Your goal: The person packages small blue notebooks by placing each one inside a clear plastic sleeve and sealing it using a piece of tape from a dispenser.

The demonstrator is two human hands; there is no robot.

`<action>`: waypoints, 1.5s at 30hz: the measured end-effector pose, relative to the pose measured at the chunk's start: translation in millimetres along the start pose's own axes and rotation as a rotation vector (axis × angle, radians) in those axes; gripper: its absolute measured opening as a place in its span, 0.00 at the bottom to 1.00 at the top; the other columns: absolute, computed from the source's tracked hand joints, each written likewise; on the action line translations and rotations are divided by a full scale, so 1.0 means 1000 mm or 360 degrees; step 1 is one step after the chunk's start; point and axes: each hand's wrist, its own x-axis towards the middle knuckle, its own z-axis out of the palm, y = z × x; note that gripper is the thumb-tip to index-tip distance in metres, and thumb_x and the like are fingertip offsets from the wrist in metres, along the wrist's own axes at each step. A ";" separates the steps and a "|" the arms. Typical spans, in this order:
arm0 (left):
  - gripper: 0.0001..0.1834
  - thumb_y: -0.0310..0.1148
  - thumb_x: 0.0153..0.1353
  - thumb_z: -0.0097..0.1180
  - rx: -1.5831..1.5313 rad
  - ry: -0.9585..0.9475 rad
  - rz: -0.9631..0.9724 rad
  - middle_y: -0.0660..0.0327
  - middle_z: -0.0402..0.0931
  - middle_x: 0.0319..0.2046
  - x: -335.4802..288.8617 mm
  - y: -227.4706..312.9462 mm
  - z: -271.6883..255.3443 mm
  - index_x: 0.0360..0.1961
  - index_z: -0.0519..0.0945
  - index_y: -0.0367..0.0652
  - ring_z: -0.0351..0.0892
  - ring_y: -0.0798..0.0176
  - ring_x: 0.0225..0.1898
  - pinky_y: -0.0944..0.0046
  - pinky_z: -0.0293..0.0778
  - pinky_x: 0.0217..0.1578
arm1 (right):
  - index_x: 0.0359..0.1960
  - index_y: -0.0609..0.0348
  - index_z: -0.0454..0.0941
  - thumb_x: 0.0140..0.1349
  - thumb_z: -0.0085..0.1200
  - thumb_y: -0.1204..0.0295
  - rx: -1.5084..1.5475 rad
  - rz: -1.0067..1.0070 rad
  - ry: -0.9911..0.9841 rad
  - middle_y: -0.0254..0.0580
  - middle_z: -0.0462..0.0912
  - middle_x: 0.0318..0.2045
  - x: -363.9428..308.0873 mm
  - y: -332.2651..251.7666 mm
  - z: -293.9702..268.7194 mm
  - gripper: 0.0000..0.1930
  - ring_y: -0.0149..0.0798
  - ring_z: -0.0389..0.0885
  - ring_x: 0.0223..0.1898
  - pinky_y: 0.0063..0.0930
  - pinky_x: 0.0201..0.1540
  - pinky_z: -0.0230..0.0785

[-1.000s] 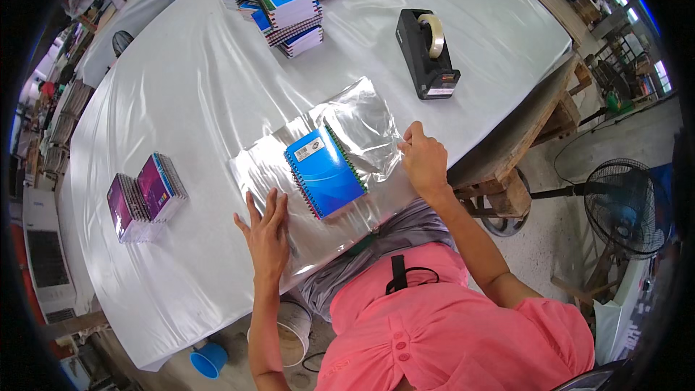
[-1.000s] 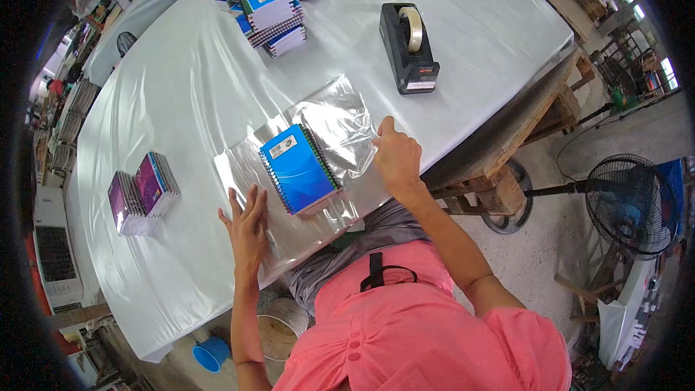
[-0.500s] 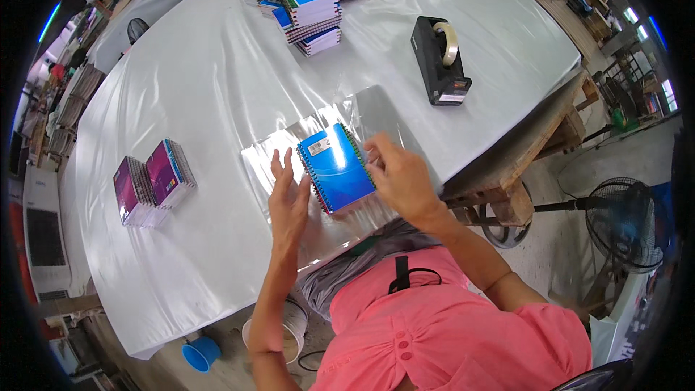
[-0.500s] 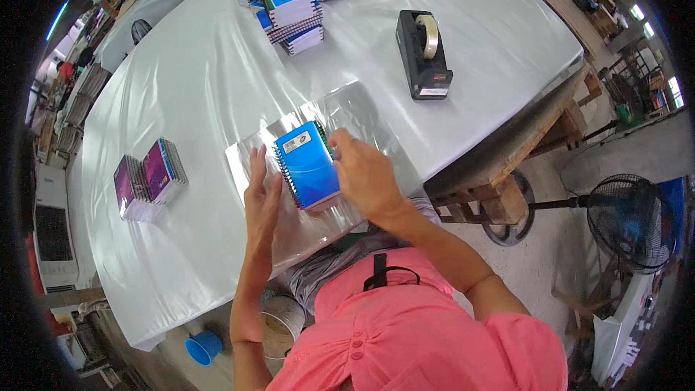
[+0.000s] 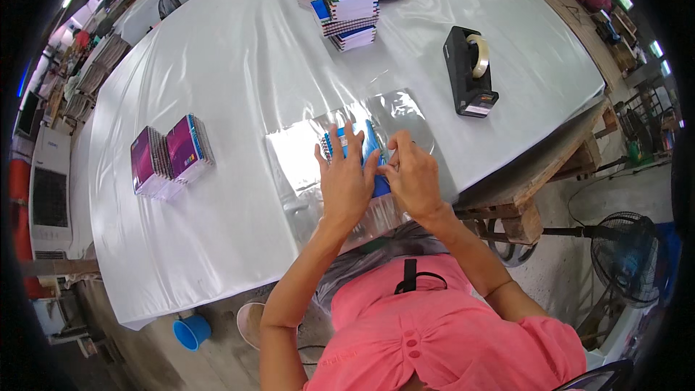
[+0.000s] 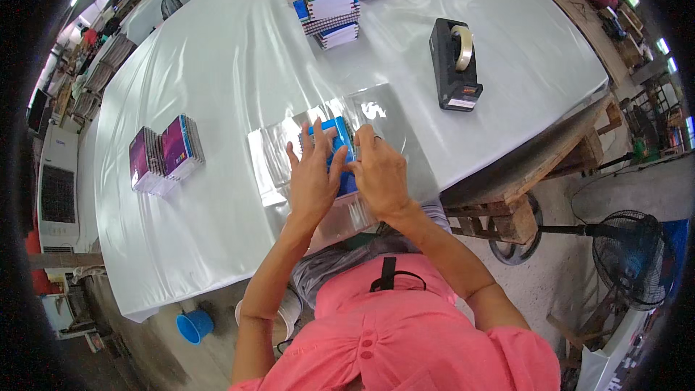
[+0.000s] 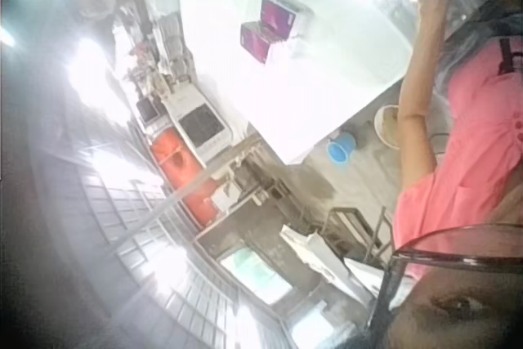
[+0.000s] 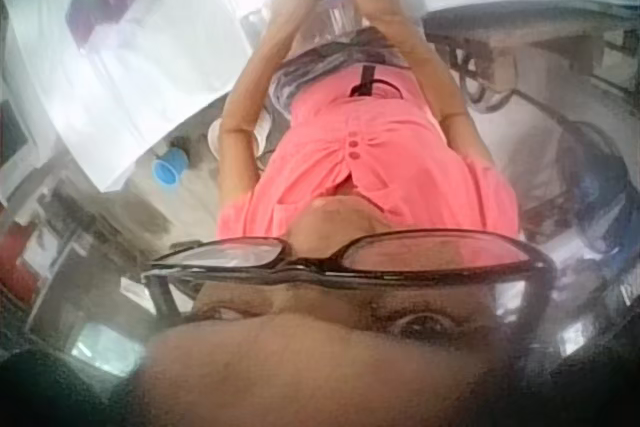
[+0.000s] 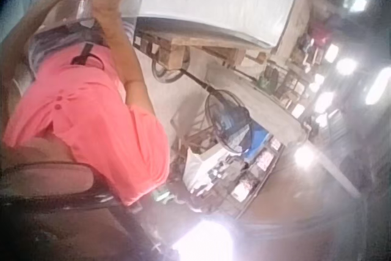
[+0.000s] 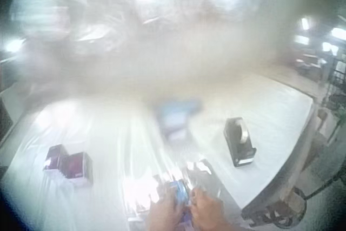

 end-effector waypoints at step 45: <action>0.31 0.25 0.68 0.42 -0.1190 -0.0129 -0.0940 0.45 0.56 0.68 0.002 -0.035 -0.001 0.71 0.52 0.40 0.57 0.54 0.69 0.62 0.55 0.65 | 0.53 0.41 0.77 0.53 0.49 0.82 -0.0355 -0.0949 -0.0454 0.20 0.74 0.59 -0.009 0.050 -0.022 0.26 0.34 0.66 0.63 0.50 0.65 0.47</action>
